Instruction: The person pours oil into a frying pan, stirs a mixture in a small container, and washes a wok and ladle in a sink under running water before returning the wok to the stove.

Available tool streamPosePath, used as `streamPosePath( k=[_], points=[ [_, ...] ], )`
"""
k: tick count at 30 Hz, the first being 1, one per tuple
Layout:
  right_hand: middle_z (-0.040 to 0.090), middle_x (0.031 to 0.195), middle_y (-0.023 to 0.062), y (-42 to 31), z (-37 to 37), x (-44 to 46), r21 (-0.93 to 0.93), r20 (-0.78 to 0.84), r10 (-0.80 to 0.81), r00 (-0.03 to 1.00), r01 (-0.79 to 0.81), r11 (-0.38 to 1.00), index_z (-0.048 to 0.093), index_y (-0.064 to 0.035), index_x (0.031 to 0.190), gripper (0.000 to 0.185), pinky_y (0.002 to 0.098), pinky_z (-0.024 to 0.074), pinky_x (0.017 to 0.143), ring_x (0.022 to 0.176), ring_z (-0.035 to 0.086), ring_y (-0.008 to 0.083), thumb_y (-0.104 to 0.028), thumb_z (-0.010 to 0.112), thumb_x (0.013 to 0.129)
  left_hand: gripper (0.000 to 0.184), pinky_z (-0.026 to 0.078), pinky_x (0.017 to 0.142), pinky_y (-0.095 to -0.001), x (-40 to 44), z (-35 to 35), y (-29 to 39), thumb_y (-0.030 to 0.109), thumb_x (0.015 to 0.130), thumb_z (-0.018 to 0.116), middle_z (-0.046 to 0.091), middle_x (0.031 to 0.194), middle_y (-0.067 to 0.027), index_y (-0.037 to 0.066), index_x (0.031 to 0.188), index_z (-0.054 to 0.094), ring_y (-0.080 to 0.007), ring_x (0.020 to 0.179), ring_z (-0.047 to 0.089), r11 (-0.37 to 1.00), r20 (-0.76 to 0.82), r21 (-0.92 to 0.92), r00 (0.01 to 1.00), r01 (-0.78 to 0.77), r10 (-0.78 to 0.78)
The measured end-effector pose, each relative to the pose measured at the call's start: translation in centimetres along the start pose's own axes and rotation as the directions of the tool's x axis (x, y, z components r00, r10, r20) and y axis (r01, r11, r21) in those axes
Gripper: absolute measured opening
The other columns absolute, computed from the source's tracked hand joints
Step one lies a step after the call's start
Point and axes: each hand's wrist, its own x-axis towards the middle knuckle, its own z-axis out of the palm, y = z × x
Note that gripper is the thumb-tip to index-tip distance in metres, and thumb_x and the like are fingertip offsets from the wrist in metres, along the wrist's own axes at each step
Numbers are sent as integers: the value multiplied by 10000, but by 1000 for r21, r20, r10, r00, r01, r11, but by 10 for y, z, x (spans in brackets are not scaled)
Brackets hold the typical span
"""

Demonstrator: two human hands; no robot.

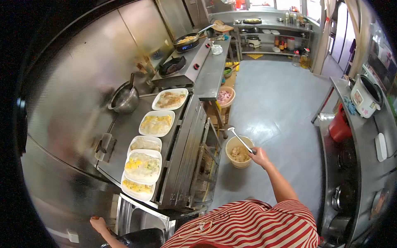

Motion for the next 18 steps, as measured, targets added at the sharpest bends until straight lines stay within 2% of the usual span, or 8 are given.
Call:
streamPosePath(
  k=[1,3,5,7,9,11,15,18],
  points=[
    [570,592,82,3,2,1,-7,11,-71,997,71,997,616,-46,956,313,321,432,484,494,531,156,-255,652,726,101,404,680,-474,-2,-11,4,35,699,484,541,808,-242,-28,764,527,-420,789,522,1000,-15,8,1000,3,-3],
    [591,633,90,6,0,5,-44,22,-63,998,64,997,622,-48,950,311,324,447,532,544,551,163,-257,653,722,119,404,688,-477,-15,-27,9,59,731,465,546,828,-241,-29,783,525,-414,824,523,997,-26,58,998,-53,54],
    [606,683,106,10,-13,12,-77,82,-75,994,81,994,621,-46,956,321,331,455,587,605,565,176,-264,650,722,120,416,680,-463,-32,-42,19,80,743,480,553,790,-223,-27,775,525,-407,796,532,991,-8,128,1000,-27,28],
    [615,727,122,19,-28,24,-84,132,-37,991,49,995,617,-58,974,337,339,458,628,665,581,194,-275,649,718,137,426,667,-448,-76,-79,66,101,747,515,564,757,-203,-28,788,534,-393,758,546,995,-76,35,993,-90,93],
    [605,722,160,28,-46,34,-111,82,-150,985,159,981,619,-56,907,304,376,451,619,661,593,263,-270,644,693,179,434,659,-430,-105,-95,95,123,743,555,582,760,-194,-37,821,544,-372,739,563,990,-33,29,990,-137,138],
    [596,704,161,30,-75,41,-105,144,-144,979,160,982,617,-57,903,290,371,446,613,646,582,268,-263,633,699,200,428,674,-437,-147,-114,140,145,754,570,586,775,-206,-50,793,545,-388,773,559,987,-96,-55,984,-154,149],
    [558,639,146,49,-133,57,-55,198,-175,964,189,980,605,-41,898,276,359,427,584,585,533,234,-251,616,720,341,450,693,-402,-238,-154,233,232,746,629,605,855,-235,-75,886,576,-379,798,581,980,-75,-170,993,-107,95],
    [489,572,115,56,-169,67,13,298,-134,945,136,991,592,-22,888,264,346,402,549,540,452,174,-240,605,740,338,461,650,-392,-286,-130,273,249,736,645,623,794,-202,-66,848,593,-334,727,602,952,-155,-266,982,-149,110]
  ],
)
